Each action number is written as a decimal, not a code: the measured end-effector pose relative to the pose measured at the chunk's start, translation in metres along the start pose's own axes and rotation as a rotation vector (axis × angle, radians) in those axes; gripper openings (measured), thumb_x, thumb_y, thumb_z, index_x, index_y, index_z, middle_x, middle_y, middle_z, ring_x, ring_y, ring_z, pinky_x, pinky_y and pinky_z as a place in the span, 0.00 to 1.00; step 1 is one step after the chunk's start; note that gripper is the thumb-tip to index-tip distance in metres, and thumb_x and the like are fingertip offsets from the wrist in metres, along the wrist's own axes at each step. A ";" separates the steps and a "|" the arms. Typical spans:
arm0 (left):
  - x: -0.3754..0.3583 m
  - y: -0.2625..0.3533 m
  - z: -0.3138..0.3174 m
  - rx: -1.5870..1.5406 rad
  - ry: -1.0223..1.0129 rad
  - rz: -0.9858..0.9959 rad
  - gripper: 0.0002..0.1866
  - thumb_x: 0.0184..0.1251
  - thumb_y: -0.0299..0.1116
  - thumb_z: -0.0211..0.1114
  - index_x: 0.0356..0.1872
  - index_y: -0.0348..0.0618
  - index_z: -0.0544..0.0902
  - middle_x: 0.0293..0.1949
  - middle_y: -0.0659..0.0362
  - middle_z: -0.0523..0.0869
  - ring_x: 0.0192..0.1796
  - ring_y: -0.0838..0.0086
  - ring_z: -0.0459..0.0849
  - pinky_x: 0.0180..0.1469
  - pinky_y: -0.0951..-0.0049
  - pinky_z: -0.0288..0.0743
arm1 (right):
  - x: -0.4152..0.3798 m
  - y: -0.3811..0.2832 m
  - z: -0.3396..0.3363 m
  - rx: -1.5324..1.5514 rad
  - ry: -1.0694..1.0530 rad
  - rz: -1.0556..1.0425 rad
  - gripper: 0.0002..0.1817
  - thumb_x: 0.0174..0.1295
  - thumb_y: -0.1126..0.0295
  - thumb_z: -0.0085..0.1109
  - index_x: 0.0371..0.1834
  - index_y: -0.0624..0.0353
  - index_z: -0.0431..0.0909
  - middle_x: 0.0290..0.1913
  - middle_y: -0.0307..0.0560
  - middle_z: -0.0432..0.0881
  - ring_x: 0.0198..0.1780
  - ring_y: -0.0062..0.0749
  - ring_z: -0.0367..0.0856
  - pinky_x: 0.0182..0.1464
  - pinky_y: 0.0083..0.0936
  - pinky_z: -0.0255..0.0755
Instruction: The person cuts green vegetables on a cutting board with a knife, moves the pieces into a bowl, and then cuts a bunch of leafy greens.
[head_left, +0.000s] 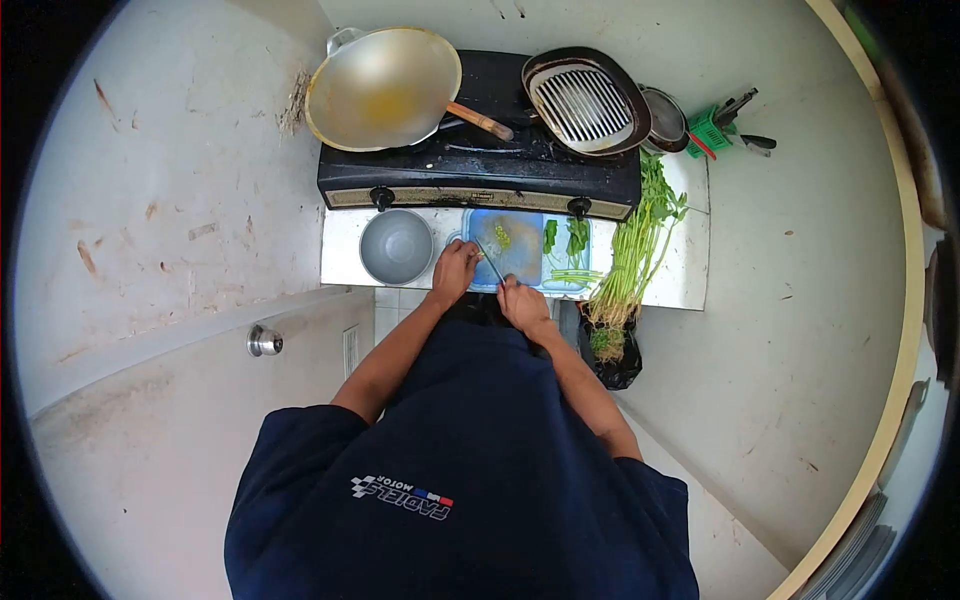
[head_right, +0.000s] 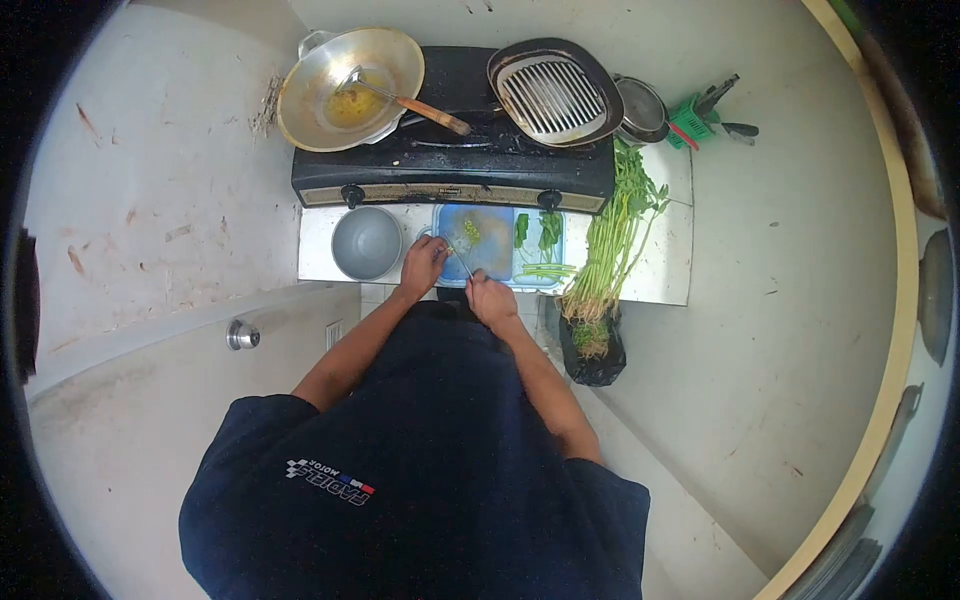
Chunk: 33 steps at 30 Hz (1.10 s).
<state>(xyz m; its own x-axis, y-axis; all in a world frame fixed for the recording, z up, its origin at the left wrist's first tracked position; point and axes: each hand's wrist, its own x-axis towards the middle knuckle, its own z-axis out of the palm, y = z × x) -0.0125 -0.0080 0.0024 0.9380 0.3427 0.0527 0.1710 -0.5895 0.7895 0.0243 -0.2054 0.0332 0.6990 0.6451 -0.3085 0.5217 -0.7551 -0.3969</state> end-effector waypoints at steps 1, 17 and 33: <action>0.000 -0.001 0.001 0.000 -0.004 0.002 0.06 0.66 0.28 0.72 0.40 0.38 0.86 0.36 0.47 0.84 0.41 0.49 0.85 0.45 0.53 0.79 | 0.001 0.001 0.000 -0.018 0.005 -0.007 0.20 0.79 0.57 0.48 0.42 0.66 0.74 0.27 0.65 0.87 0.32 0.63 0.89 0.37 0.51 0.84; -0.002 -0.009 0.002 -0.056 -0.048 0.032 0.07 0.62 0.24 0.69 0.40 0.38 0.82 0.38 0.46 0.81 0.43 0.44 0.84 0.47 0.50 0.79 | 0.010 0.006 0.004 0.020 0.009 -0.071 0.20 0.79 0.57 0.47 0.43 0.66 0.72 0.27 0.66 0.86 0.31 0.65 0.88 0.37 0.54 0.83; 0.011 -0.004 -0.015 -0.078 -0.179 -0.001 0.05 0.62 0.23 0.68 0.37 0.37 0.82 0.36 0.49 0.82 0.40 0.53 0.87 0.47 0.57 0.82 | 0.026 0.041 -0.021 -0.021 -0.088 -0.105 0.21 0.79 0.54 0.47 0.46 0.66 0.74 0.30 0.69 0.87 0.35 0.67 0.88 0.41 0.55 0.83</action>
<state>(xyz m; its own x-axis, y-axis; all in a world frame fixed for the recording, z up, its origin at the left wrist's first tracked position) -0.0074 0.0089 0.0085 0.9777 0.2036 -0.0522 0.1546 -0.5285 0.8348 0.0743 -0.2220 0.0269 0.5951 0.7276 -0.3412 0.6004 -0.6848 -0.4130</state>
